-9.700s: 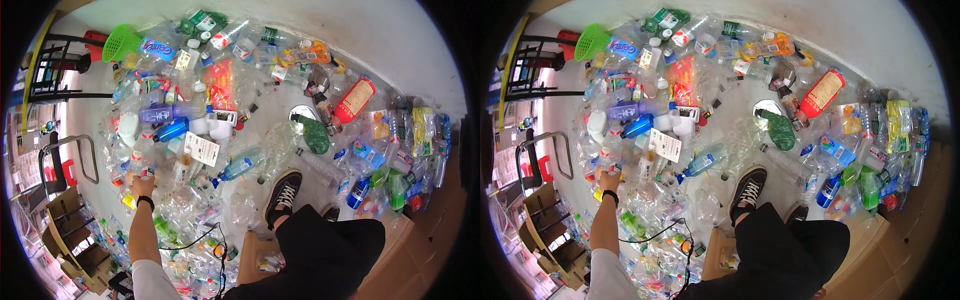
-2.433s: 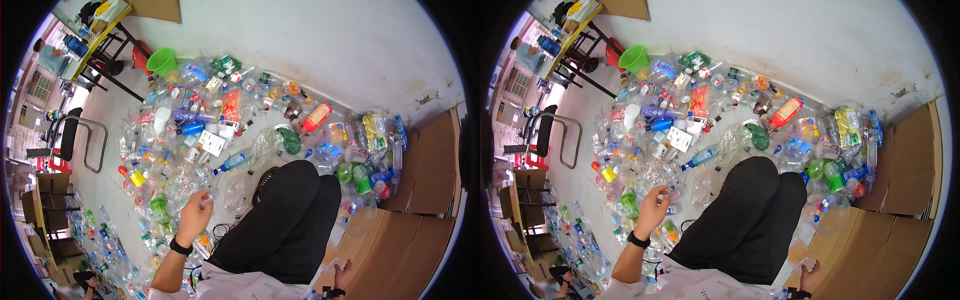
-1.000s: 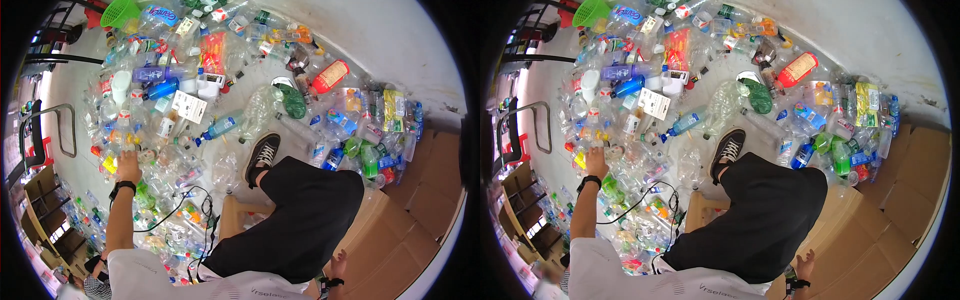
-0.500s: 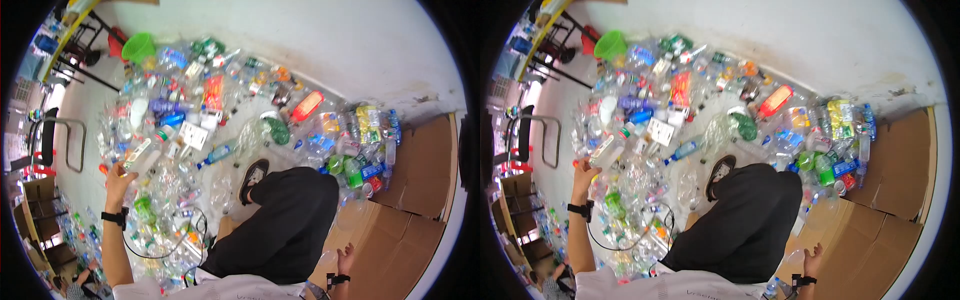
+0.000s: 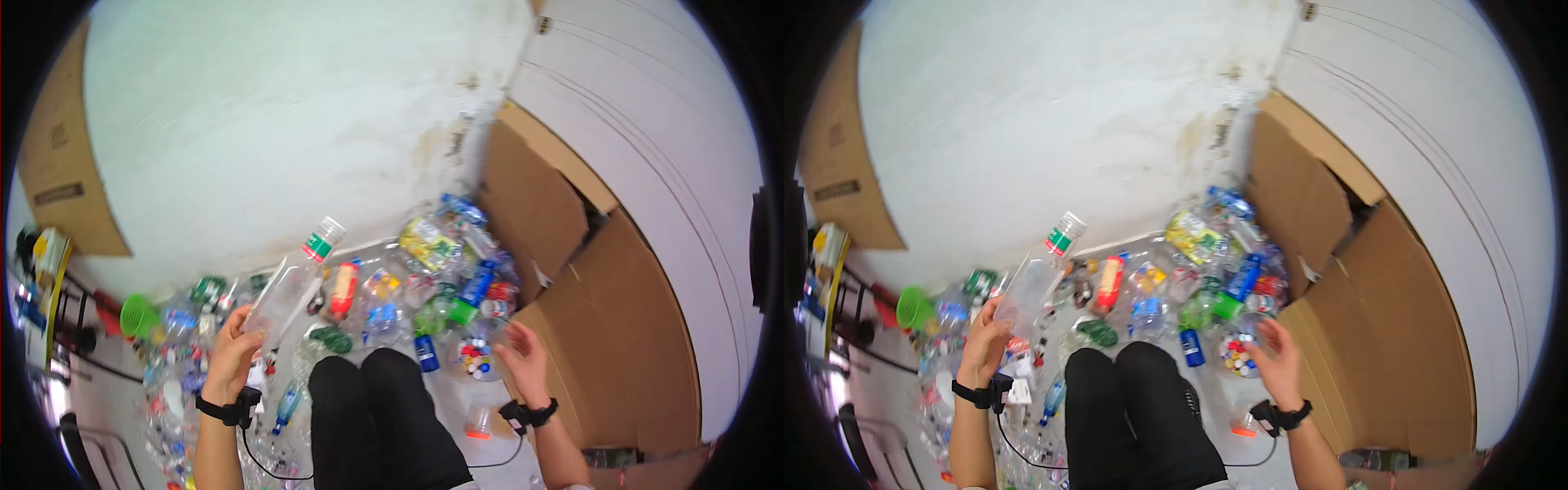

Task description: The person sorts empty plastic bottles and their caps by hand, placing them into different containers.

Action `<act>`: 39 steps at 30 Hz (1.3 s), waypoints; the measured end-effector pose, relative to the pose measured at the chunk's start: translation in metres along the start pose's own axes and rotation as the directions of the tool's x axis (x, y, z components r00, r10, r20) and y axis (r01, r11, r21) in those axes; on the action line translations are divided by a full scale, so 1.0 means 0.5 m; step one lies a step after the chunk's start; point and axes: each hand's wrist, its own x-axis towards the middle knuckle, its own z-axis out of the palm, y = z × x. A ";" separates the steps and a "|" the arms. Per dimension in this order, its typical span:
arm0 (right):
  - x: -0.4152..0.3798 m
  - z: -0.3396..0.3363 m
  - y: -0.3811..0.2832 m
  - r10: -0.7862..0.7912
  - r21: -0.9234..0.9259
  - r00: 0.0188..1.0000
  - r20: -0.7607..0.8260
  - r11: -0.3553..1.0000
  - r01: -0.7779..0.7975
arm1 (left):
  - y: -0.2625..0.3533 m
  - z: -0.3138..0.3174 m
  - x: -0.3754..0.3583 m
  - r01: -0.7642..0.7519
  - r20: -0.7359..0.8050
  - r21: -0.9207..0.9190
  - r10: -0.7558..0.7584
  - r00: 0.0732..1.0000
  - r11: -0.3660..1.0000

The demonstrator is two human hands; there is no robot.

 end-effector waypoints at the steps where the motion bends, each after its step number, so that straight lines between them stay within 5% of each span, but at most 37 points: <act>1: 0.002 0.005 -0.016 0.000 0.120 1.000 0.027 0.993 -0.003 | 0.012 0.052 0.016 0.016 0.058 0.024 -0.017 0.998 1.000; 6: -0.007 -0.014 -0.107 0.146 0.506 0.954 0.263 0.821 -0.266 | -0.021 0.280 0.039 0.058 0.313 0.036 -0.066 0.947 0.998; 14: -0.050 -0.053 -0.103 0.061 0.829 0.940 0.334 0.455 -0.325 | -0.168 0.525 -0.047 0.241 0.505 0.003 -0.209 0.838 0.971; 22: -0.098 -0.120 -0.045 0.236 0.813 0.956 0.173 0.514 -0.274 | -0.279 0.614 -0.104 0.264 0.616 0.106 -0.271 0.739 0.959; 24: -0.113 -0.137 -0.029 0.283 0.699 0.955 0.091 0.665 -0.263 | -0.287 0.618 -0.110 0.035 0.650 0.335 -0.258 0.715 0.942; 25: -0.121 -0.143 -0.017 0.288 0.697 0.953 0.092 0.665 -0.268 | -0.293 0.618 -0.110 0.041 0.649 0.335 -0.262 0.715 0.941; 27: -0.137 -0.158 0.009 0.207 0.309 0.973 -0.102 0.936 -0.167 | -0.303 0.618 -0.102 -0.300 0.643 0.467 -0.086 0.761 0.832; 28: -0.147 -0.168 0.017 0.211 0.308 0.973 -0.096 0.935 -0.173 | -0.294 0.624 -0.103 -0.294 0.638 0.470 -0.090 0.765 0.833; 30: -0.171 -0.183 0.034 0.155 -0.224 0.978 -0.137 0.957 -0.183 | -0.258 0.646 -0.110 -0.368 0.682 0.403 -0.006 0.732 0.838; 32: -0.192 -0.177 0.066 0.066 -0.253 0.984 -0.163 0.962 -0.106 | -0.250 0.661 -0.114 -0.460 0.706 0.371 0.076 0.704 0.807; 34: -0.217 -0.181 0.084 0.061 -0.399 0.991 -0.116 0.911 -0.103 | -0.257 0.670 -0.115 -0.696 0.804 0.293 0.225 0.551 0.656; 39: -0.251 -0.197 0.111 -0.035 -0.439 0.999 -0.034 0.898 0.016 | -0.267 0.683 -0.121 -0.877 0.888 0.287 0.237 0.394 0.385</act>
